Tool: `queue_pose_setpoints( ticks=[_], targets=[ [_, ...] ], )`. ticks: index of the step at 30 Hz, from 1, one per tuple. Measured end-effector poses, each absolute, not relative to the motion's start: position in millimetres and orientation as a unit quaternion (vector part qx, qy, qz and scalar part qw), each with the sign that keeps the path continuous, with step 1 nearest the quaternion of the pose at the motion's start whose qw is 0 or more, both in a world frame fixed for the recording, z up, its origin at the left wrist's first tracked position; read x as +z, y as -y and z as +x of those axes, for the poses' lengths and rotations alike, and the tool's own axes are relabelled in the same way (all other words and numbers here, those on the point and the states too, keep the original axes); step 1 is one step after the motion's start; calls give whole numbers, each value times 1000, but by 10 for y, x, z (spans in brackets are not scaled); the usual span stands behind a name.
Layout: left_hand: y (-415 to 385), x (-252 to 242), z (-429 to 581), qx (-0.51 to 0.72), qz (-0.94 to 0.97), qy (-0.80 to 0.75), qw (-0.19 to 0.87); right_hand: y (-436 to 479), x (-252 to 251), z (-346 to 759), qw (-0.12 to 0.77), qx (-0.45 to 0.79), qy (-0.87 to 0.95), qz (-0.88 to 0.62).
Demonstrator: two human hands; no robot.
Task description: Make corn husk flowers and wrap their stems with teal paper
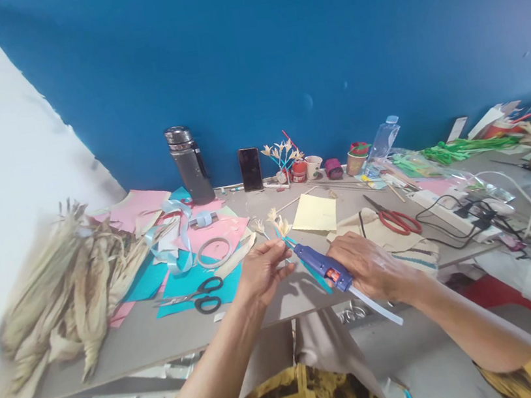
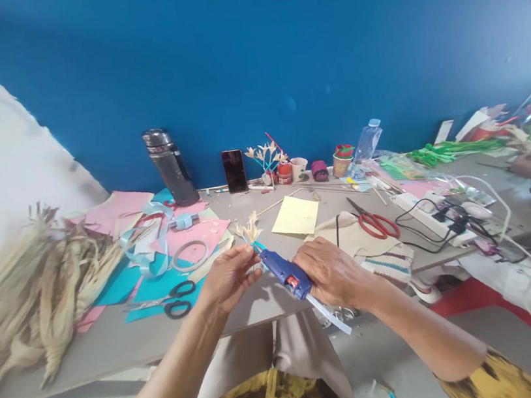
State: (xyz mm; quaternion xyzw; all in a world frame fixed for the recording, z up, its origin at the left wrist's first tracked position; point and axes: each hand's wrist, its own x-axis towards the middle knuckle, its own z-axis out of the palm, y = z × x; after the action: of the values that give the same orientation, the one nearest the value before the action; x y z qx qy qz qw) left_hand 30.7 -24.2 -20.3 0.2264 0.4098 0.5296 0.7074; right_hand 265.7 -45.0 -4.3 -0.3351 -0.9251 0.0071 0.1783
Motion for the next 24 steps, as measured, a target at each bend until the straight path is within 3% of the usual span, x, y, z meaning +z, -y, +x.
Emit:
queue_pose_setpoints(
  ticks=[16,24],
  targets=[
    [248,-185,324,527,226,-426,700,472,-62,2662,181,17,923,-338],
    [238,-214,267,550,234,-407,691,478,-128,2773,145,-60,911,-380]
  ],
)
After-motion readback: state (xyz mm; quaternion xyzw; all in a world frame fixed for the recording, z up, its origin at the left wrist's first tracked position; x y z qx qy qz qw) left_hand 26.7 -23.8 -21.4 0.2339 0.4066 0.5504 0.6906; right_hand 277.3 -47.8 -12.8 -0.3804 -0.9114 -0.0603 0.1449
